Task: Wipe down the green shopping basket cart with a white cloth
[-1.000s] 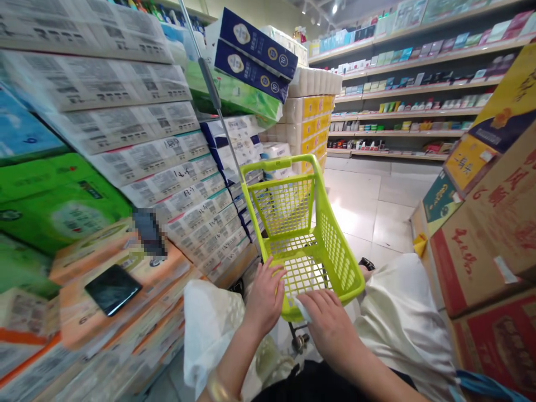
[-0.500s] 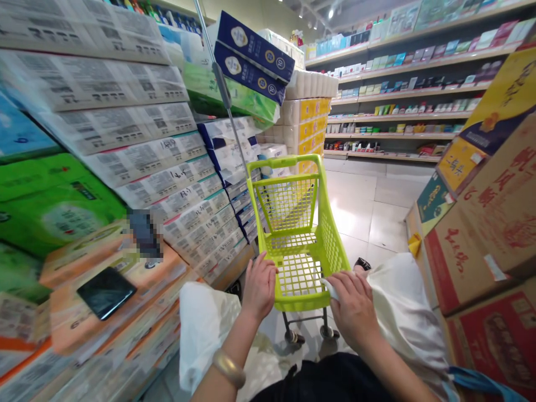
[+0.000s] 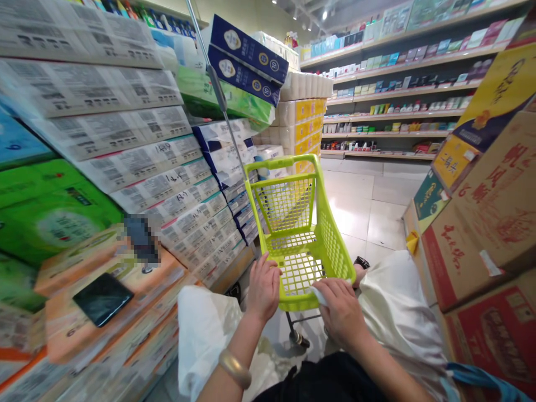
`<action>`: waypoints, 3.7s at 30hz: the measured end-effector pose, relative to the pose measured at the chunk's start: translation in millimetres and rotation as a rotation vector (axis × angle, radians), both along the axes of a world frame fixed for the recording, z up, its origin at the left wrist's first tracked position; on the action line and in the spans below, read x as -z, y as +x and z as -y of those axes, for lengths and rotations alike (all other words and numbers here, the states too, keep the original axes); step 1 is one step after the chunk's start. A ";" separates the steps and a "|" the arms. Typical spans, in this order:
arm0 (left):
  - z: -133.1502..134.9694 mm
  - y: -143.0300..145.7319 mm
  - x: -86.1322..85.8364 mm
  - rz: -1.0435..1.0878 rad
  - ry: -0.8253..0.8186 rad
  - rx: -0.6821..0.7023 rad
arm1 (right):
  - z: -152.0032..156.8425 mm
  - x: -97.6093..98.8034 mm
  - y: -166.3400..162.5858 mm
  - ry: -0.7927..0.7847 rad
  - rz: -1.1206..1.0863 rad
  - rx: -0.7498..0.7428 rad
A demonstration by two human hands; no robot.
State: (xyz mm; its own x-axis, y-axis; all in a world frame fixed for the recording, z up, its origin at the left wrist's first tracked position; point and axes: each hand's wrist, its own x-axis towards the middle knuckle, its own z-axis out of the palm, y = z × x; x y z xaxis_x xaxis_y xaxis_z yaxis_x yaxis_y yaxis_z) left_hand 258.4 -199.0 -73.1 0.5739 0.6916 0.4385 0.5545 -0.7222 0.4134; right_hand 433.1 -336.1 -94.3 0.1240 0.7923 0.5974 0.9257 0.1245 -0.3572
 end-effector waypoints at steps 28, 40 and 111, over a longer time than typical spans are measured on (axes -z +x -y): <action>2.8 -4.3 16.5 0.221 0.066 0.127 | -15.0 -6.7 -68.6 -0.075 -0.074 -0.146; 9.7 1.3 14.8 0.188 0.050 0.100 | 3.2 1.3 -4.7 0.007 -0.090 0.077; -32.9 9.0 6.0 0.065 0.046 0.132 | -20.1 -8.2 11.6 -0.075 -0.055 0.068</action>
